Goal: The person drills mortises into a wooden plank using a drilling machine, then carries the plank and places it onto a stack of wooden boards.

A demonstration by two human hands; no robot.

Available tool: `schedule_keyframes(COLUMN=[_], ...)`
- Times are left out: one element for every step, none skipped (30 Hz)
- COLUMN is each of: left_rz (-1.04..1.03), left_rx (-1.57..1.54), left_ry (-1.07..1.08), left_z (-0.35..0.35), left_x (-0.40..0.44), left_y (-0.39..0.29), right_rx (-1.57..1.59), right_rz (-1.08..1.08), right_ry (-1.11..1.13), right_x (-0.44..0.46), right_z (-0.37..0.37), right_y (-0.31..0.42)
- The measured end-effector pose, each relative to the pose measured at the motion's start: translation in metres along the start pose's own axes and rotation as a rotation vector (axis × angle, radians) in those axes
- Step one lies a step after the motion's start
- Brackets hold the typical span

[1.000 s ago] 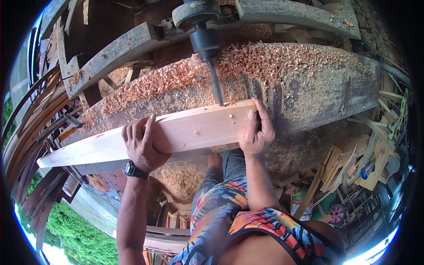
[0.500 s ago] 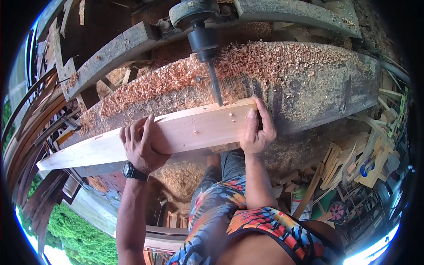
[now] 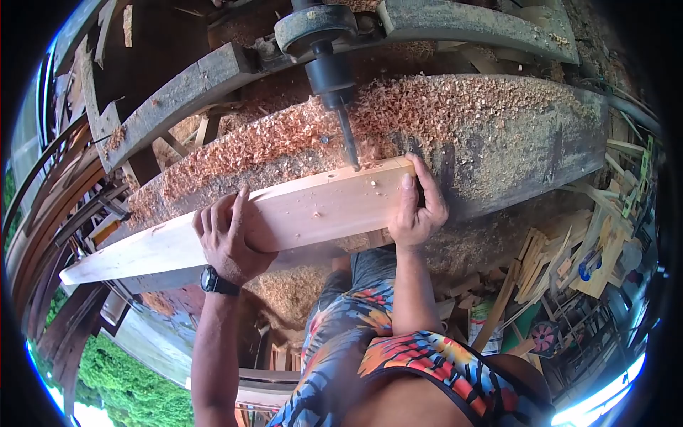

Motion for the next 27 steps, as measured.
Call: schedule_keyframes(left_rz=[-0.001,-0.002,-0.004,0.000,0.004,0.011,0.015,0.017,0.019,0.021,0.022,0.023,0.021,0.019,0.018,0.021,0.024,0.027,0.028,0.032,0.035,0.034,0.033,0.031,0.031,0.031,0.033], left_rx=[-0.001,-0.002,-0.004,-0.004,-0.003,-0.002,-0.001,-0.001,-0.001,0.001,0.004,0.007,0.008,0.009,0.010,0.012,0.014,0.017,0.013,0.008,0.004,0.002,0.000,-0.003,0.009,0.017,0.024], left_ry=[-0.003,-0.005,-0.007,-0.005,-0.006,-0.005,-0.004,-0.001,0.002,0.001,-0.002,-0.003,-0.004,-0.006,-0.007,-0.007,-0.007,-0.006,-0.011,-0.015,-0.020,-0.025,-0.031,-0.036,-0.030,-0.025,-0.021], left_z=[0.001,0.002,0.002,0.002,0.003,0.003,0.004,0.005,0.005,0.006,0.006,0.007,0.007,0.008,0.008,0.008,0.009,0.009,0.010,0.010,0.011,0.012,0.013,0.014,0.015,0.015,0.014], left_x=[0.001,0.002,0.003,0.005,0.007,0.008,0.009,0.010,0.011,0.012,0.013,0.015,0.016,0.017,0.019,0.020,0.021,0.022,0.024,0.026,0.027,0.029,0.031,0.032,0.034,0.035,0.035], left_y=[0.000,0.001,0.001,0.001,0.001,0.002,0.002,0.003,0.003,0.004,0.004,0.005,0.006,0.006,0.007,0.007,0.007,0.008,0.008,0.008,0.009,0.009,0.009,0.009,0.010,0.011,0.012], right_rx=[-0.003,-0.005,-0.009,-0.010,-0.011,-0.011,-0.006,-0.002,0.001,-0.016,-0.033,-0.050,-0.055,-0.060,-0.065,-0.049,-0.032,-0.015,-0.011,-0.007,-0.002,-0.003,-0.004,-0.006,-0.008,-0.013,-0.019], right_rz=[-0.007,-0.015,-0.023,-0.020,-0.015,-0.012,-0.012,-0.014,-0.015,0.001,0.017,0.033,0.024,0.015,0.007,-0.007,-0.021,-0.035,-0.032,-0.029,-0.025,-0.031,-0.037,-0.044,-0.038,-0.031,-0.021], right_ry=[0.005,0.009,0.013,0.012,0.012,0.014,0.012,0.010,0.007,0.014,0.020,0.026,0.035,0.044,0.054,0.043,0.032,0.021,0.017,0.015,0.013,0.020,0.028,0.035,0.033,0.032,0.033], right_x=[0.001,0.004,0.005,0.007,0.009,0.011,0.013,0.014,0.015,0.018,0.021,0.023,0.025,0.026,0.027,0.029,0.030,0.031,0.033,0.035,0.037,0.039,0.041,0.044,0.045,0.046,0.047], right_z=[-0.001,-0.001,-0.002,-0.002,-0.003,-0.005,-0.006,-0.007,-0.007,-0.008,-0.008,-0.009,-0.010,-0.011,-0.012,-0.013,-0.014,-0.016,-0.017,-0.018,-0.019,-0.021,-0.022,-0.024,-0.025,-0.026,-0.026], right_y=[0.000,0.001,0.002,0.002,0.003,0.003,0.003,0.003,0.003,0.005,0.006,0.008,0.009,0.009,0.009,0.008,0.007,0.007,0.007,0.007,0.008,0.009,0.010,0.010,0.011,0.012,0.012])
Point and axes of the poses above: each hand's wrist, its own x-axis towards the middle knuckle, its own z-axis out of the back of the hand, y = z × x, the point moved 8 cm from there along x, towards the middle knuckle, and after that the axes turned 15 degrees about -x, right-handed, at the moved point
